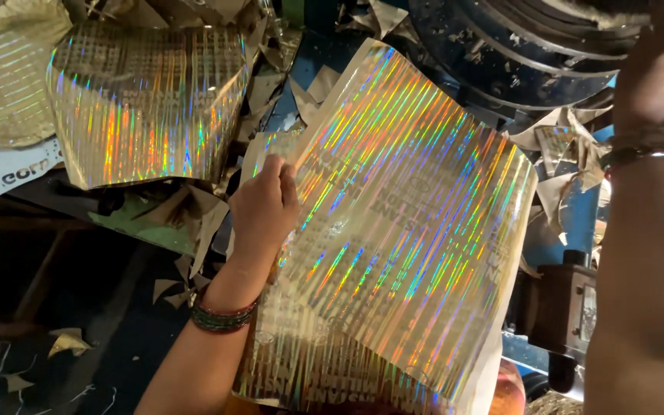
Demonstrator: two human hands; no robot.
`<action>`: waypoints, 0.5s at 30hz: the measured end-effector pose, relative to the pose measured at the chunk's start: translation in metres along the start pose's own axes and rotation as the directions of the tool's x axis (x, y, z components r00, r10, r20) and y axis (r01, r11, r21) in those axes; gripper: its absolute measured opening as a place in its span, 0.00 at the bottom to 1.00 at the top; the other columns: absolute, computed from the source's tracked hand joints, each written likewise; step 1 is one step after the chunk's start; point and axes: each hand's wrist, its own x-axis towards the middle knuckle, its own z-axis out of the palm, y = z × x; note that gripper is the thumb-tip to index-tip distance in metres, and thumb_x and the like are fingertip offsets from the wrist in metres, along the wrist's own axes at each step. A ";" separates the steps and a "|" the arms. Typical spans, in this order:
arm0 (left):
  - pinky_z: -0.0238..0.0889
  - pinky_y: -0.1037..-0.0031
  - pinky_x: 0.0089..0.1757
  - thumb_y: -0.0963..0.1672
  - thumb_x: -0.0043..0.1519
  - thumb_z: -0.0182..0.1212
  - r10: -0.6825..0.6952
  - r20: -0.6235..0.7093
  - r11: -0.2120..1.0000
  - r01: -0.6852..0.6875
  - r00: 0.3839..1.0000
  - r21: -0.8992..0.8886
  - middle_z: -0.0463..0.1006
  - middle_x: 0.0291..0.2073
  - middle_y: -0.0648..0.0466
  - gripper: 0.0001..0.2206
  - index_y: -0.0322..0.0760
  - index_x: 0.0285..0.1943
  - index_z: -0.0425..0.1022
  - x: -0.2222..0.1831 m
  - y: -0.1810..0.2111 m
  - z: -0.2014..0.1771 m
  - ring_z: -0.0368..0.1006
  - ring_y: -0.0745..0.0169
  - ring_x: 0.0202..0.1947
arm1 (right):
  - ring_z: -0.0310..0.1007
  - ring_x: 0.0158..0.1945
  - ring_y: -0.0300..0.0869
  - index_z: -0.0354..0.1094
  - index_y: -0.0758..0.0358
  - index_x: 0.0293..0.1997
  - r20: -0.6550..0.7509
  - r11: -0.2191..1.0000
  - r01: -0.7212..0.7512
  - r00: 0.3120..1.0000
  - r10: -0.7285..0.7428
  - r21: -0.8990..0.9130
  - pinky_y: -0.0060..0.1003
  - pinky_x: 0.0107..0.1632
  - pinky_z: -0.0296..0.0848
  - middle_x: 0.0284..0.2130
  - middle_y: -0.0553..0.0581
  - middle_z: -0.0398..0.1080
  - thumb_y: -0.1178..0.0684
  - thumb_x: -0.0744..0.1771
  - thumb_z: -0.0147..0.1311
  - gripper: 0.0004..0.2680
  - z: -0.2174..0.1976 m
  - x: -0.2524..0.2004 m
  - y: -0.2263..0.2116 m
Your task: The person feeds holographic foil-lined paper sheets one at a time into a plate-press machine, pulls the press lever, and removes the newly formed round paper plate. They stack finished plates on a pile beside the machine and separate scrap trimmings, repeating the cycle continuously.
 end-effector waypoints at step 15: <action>0.61 0.46 0.28 0.48 0.71 0.54 0.024 -0.033 0.999 -0.025 0.999 -0.026 0.76 0.22 0.43 0.08 0.42 0.43 0.70 -0.002 0.000 -0.003 0.74 0.33 0.27 | 0.78 0.26 0.47 0.77 0.50 0.31 0.642 0.686 -0.081 0.445 -0.625 0.723 0.48 0.27 0.75 0.22 0.53 0.77 0.42 0.65 0.62 0.08 -0.261 -0.068 -0.284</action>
